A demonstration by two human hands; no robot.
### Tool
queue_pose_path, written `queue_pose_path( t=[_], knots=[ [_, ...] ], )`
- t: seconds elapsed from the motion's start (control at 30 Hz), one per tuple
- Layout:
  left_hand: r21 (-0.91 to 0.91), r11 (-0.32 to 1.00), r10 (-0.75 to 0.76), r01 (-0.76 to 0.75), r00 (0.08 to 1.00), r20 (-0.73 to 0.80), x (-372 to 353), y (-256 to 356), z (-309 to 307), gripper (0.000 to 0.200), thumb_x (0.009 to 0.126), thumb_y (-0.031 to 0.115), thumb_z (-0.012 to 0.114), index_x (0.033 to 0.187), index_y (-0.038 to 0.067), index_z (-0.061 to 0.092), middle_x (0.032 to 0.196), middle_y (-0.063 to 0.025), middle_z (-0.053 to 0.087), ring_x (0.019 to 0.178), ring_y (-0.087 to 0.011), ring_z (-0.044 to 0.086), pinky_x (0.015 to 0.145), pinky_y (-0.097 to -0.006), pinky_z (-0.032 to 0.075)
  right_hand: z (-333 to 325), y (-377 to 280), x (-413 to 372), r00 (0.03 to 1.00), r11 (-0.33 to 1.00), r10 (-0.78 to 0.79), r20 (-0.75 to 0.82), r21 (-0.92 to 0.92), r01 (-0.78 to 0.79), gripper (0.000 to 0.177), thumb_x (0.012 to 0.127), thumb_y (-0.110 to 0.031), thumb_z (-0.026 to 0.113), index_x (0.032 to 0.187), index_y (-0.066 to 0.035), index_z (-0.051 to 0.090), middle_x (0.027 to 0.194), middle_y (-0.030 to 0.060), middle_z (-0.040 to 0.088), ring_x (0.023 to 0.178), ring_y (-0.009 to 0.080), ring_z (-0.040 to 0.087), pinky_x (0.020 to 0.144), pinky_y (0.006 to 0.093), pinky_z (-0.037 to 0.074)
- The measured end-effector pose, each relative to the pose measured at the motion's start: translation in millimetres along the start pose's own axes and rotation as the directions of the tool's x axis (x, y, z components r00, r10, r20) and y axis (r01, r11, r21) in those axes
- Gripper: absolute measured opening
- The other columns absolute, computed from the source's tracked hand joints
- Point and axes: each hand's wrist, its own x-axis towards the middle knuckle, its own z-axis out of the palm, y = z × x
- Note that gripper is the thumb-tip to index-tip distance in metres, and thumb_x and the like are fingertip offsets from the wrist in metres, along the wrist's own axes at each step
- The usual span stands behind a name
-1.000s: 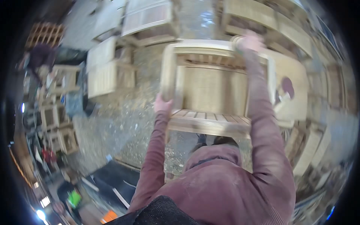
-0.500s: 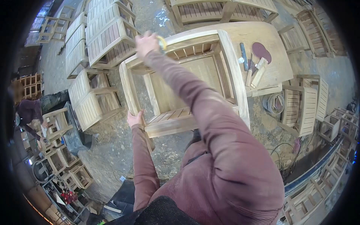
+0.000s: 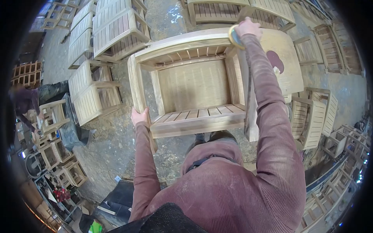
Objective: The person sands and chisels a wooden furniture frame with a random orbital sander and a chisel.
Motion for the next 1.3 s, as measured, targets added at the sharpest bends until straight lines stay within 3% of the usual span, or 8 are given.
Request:
queue_pose_path(
  t=[0.23,0.43,0.63,0.97,1.1,1.2,1.27,1.3],
  knots=[
    [-0.048,0.998,0.047,-0.046,0.999,0.009,-0.8,-3.1,-4.3,0.044,0.064,0.027,0.075,0.099,0.006,0.058,0.094,-0.0171,0.066,0.091,-0.0347,0.063,0.081,-0.0417,0.048,-6.0,-135.6,-79.2,0.943,0.953,-0.291,0.163,-0.041,0.301,0.043,0.081,-0.035,0.057,0.118,-0.015,0.052,0.113,0.0175,0.056,0.113,0.0313,0.05,0.089,0.044,0.043],
    [-0.048,0.996,0.069,-0.068,0.998,0.01,2.8,-13.5,0.5,0.046,0.063,0.029,0.075,0.1,0.007,0.059,0.094,-0.0171,0.066,0.09,-0.0344,0.063,0.08,-0.0426,0.048,2.5,-103.5,-59.5,0.924,0.926,-0.342,0.172,-0.104,0.362,0.04,0.078,-0.034,0.057,0.114,-0.017,0.055,0.114,0.0184,0.057,0.107,0.0354,0.055,0.087,0.0463,0.047],
    [0.1,0.993,-0.056,0.057,0.998,-0.015,1.2,-1.9,-2.7,0.049,0.063,0.033,0.075,0.103,0.009,0.058,0.092,-0.0178,0.066,0.09,-0.0358,0.062,0.079,-0.0439,0.048,-1.4,-73.9,-38.1,0.985,0.975,-0.138,0.108,-0.158,0.154,0.041,0.078,-0.036,0.058,0.115,-0.016,0.055,0.115,0.015,0.058,0.112,0.0322,0.052,0.089,0.046,0.045],
    [-0.039,0.999,0.01,-0.009,0.999,0.04,-2.4,-8.4,-8.4,0.05,0.064,0.033,0.074,0.104,0.008,0.057,0.095,-0.0181,0.065,0.09,-0.0369,0.062,0.08,-0.0439,0.048,3.1,-139.8,-66.4,0.9,0.909,-0.36,0.246,-0.126,0.398,0.041,0.081,-0.034,0.057,0.115,-0.011,0.054,0.113,0.0136,0.059,0.109,0.0312,0.055,0.088,0.0417,0.048],
    [0.031,0.999,-0.036,0.035,0.999,0.03,2.4,-8.9,-3.5,0.051,0.064,0.035,0.075,0.104,0.009,0.057,0.094,-0.0175,0.065,0.088,-0.0373,0.062,0.078,-0.0451,0.048,-4.5,-39.3,-4.1,0.954,0.96,-0.263,0.145,-0.054,0.273,0.04,0.082,-0.031,0.051,0.114,-0.007,0.057,0.117,0.0152,0.057,0.108,0.0334,0.055,0.094,0.0396,0.043],
    [0.088,0.994,-0.071,0.069,0.997,0.019,1.9,-2.8,-4.2,0.051,0.064,0.036,0.075,0.104,0.011,0.057,0.094,-0.0178,0.065,0.088,-0.0377,0.062,0.077,-0.0458,0.049,7.1,10.8,50.4,0.974,0.927,-0.176,0.144,-0.31,0.213,0.05,0.08,-0.042,0.055,0.121,-0.013,0.056,0.123,0.0092,0.054,0.114,0.0271,0.053,0.093,0.0409,0.044],
    [0.081,0.995,-0.061,0.061,0.998,0.0,4.9,-5.5,-1.1,0.051,0.063,0.037,0.075,0.104,0.012,0.057,0.094,-0.0177,0.065,0.088,-0.038,0.062,0.077,-0.0459,0.049,8.1,11.9,50.4,0.989,0.977,0.147,0.014,-0.16,-0.143,0.051,0.08,-0.044,0.055,0.121,-0.013,0.056,0.122,0.011,0.055,0.115,0.027,0.052,0.093,0.0408,0.043],
    [0.078,0.996,-0.048,0.049,0.999,-0.013,5.6,-7.6,-0.2,0.051,0.063,0.037,0.075,0.104,0.012,0.057,0.093,-0.0176,0.065,0.087,-0.0383,0.062,0.076,-0.0461,0.049,11.0,2.7,53.1,0.941,0.831,-0.293,0.173,-0.441,0.339,0.051,0.08,-0.044,0.055,0.122,-0.015,0.054,0.122,0.0139,0.055,0.115,0.0294,0.052,0.093,0.0402,0.044]
  ],
)
